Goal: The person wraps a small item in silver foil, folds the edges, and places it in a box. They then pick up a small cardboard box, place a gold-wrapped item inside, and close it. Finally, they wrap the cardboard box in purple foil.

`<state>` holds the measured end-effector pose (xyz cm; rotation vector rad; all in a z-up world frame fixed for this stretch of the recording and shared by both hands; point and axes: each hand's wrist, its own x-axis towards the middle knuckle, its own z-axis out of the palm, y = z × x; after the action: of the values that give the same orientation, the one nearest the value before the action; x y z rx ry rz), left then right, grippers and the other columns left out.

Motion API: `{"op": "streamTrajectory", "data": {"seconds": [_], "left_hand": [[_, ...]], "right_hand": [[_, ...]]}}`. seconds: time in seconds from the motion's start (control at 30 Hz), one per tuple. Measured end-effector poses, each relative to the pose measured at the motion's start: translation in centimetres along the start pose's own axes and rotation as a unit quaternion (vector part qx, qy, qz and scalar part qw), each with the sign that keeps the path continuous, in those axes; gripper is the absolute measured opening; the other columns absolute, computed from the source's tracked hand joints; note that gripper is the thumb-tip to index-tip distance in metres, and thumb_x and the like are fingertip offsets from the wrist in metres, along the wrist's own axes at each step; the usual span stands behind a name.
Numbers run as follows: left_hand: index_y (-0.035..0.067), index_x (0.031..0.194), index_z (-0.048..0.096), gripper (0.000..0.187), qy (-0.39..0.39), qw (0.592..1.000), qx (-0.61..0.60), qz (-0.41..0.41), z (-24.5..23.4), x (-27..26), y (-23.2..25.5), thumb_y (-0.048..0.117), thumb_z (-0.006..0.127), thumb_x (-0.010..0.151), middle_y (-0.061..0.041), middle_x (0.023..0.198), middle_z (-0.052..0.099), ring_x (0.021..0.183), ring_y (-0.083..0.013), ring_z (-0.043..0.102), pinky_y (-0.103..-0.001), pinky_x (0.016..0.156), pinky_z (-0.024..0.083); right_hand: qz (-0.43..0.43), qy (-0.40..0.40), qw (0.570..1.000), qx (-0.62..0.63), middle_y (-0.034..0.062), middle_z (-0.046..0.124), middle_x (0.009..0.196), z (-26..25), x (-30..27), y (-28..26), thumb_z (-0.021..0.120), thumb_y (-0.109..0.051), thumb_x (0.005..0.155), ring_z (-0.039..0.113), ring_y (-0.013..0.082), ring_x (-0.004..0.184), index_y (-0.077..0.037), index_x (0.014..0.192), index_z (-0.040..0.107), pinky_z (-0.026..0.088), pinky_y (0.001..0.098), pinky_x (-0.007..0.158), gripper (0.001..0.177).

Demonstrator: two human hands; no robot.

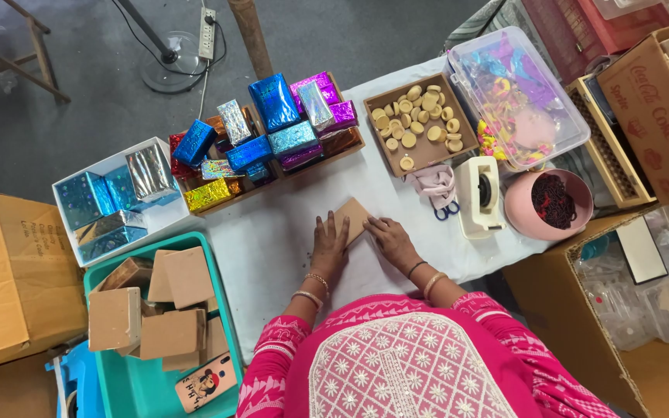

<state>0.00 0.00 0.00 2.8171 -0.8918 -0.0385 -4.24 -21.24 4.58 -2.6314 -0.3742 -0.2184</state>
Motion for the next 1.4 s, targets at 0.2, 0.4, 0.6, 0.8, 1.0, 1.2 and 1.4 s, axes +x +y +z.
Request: {"op": "streamTrajectory", "data": {"seconds": [0.2,0.4,0.6,0.8,1.0,1.2,1.4], "left_hand": [[0.014,0.153,0.044,0.087,-0.011,0.989,-0.148,0.013,-2.6,-0.2,-2.0,0.026,0.082,0.076,-0.026,0.162,0.035,0.14,-0.047,0.038,-0.048,0.119,0.038],[0.008,0.141,0.059,0.087,0.039,0.916,-0.399,0.006,0.7,1.3,-6.5,0.027,0.094,0.064,-0.026,0.15,0.05,0.131,-0.0388,0.053,-0.046,0.11,0.045],[0.01,0.143,0.068,0.059,-0.011,0.821,-0.546,-0.167,3.0,0.5,-9.3,0.024,0.083,0.088,-0.016,0.127,0.077,0.113,-0.0305,0.076,-0.036,0.101,0.062],[0.002,0.133,0.057,0.07,0.105,0.939,-0.324,-0.049,-2.8,0.1,-6.4,0.025,0.089,0.074,-0.02,0.122,0.066,0.111,-0.038,0.066,-0.044,0.097,0.054],[0.003,0.131,0.06,0.06,0.094,0.939,-0.324,-0.063,-2.4,0.3,-6.8,0.025,0.086,0.082,-0.019,0.12,0.069,0.105,-0.0353,0.069,-0.042,0.092,0.058],[0.004,0.128,0.062,0.056,0.09,0.922,-0.367,-0.083,-3.1,0.7,-6.9,0.024,0.085,0.081,-0.017,0.119,0.07,0.104,-0.0326,0.07,-0.039,0.091,0.059],[0.008,0.134,0.053,0.066,0.076,0.912,-0.393,-0.09,-0.9,-0.1,-6.4,0.02,0.088,0.079,-0.018,0.131,0.061,0.117,-0.0365,0.062,-0.043,0.1,0.054]], "right_hand": [[0.039,-0.019,0.997,0.068,0.0068,0.065,0.135,0.5,0.5,0.9,0.065,-0.004,0.089,0.06,0.03,0.121,-0.013,0.13,0.067,0.049,0.0399,0.107,0.042],[-0.021,-0.003,0.997,0.071,0.0108,0.056,0.14,-2.8,4.4,-1.0,0.076,-0.005,0.076,0.05,0.0331,0.132,-0.009,0.133,0.059,0.043,0.0439,0.111,0.06],[-0.092,-0.017,0.994,0.054,0.0108,0.06,0.128,-3.4,8.6,-1.8,0.08,0.0,0.067,0.053,0.0338,0.128,-0.007,0.129,0.059,0.047,0.042,0.106,0.065],[-0.074,-0.086,0.992,0.053,0.008,0.061,0.112,-4.0,10.4,-1.6,0.078,0.002,0.066,0.059,0.0299,0.108,-0.006,0.117,0.061,0.053,0.038,0.095,0.055],[-0.065,-0.122,0.99,0.035,0.0069,0.061,0.109,-2.8,10.9,-0.9,0.077,0.0,0.074,0.06,0.0289,0.103,-0.007,0.112,0.061,0.054,0.0373,0.093,0.043],[-0.044,-0.093,0.991,0.087,0.0055,0.062,0.106,-2.4,11.1,-0.7,0.077,0.002,0.073,0.061,0.0282,0.102,-0.009,0.109,0.061,0.055,0.0383,0.091,0.041],[0.006,-0.103,0.99,0.091,0.0092,0.058,0.116,-2.4,9.8,-1.0,0.083,0.001,0.069,0.061,0.0346,0.104,-0.008,0.114,0.058,0.055,0.042,0.09,0.052]]}}
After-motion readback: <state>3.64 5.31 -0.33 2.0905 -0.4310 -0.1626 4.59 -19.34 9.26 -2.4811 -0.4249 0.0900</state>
